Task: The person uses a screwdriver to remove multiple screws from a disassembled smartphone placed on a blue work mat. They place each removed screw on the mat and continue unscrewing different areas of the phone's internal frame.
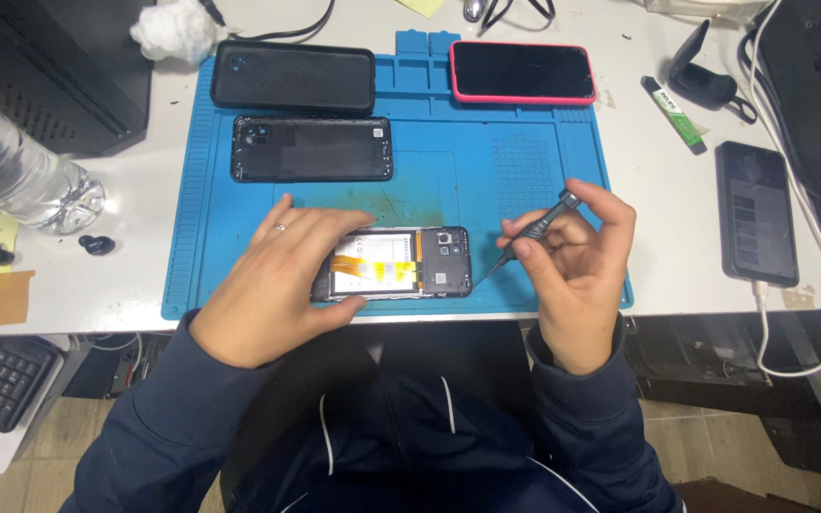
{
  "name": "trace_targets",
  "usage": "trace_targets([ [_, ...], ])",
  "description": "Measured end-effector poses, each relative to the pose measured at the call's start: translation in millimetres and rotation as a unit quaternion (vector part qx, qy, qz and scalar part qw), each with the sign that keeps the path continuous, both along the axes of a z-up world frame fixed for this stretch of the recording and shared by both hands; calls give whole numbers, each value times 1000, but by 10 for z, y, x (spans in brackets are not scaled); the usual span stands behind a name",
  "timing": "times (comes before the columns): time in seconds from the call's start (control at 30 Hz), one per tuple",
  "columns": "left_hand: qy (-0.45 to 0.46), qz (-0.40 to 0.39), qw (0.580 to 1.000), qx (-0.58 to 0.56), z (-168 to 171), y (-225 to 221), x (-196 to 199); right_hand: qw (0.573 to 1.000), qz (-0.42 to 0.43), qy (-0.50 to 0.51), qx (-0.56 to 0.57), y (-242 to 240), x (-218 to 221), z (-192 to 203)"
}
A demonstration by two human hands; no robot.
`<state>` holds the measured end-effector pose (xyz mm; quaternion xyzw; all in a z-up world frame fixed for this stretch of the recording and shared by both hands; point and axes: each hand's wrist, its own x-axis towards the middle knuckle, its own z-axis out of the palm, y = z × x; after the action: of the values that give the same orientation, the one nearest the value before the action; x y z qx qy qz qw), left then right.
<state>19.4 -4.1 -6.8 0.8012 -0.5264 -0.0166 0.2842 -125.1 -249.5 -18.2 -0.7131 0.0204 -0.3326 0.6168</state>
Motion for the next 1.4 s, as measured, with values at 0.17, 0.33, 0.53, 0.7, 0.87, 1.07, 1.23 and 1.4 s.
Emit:
trace_targets([
  [0.17, 22, 6, 1000, 15, -9, -1, -3, 1000, 10, 2, 3, 27, 8, 5],
  [0.33, 40, 8, 999, 16, -20, 8, -11, 1000, 16, 5, -8, 37, 13, 19],
  [0.53, 35, 11, 999, 7, -39, 12, -13, 1000, 17, 4, 7, 53, 25, -3],
  [0.7, 40, 9, 999, 8, -61, 21, -13, 1000, 15, 17, -12, 57, 19, 24],
  [0.87, 41, 8, 999, 6, -49, 15, -13, 1000, 8, 18, -20, 73, 19, 28],
  [1.07, 42, 9, 999, -3, -76, 29, -23, 997, 39, -17, -69, 44, -13, -2],
  [1.23, 59, 15, 998, -24, -105, 33, -41, 982, 130, -68, -116, 17, -45, -77],
  [1.4, 58, 20, 997, -34, -128, 45, -49, 975, 170, -101, -102, -19, -40, -98],
])
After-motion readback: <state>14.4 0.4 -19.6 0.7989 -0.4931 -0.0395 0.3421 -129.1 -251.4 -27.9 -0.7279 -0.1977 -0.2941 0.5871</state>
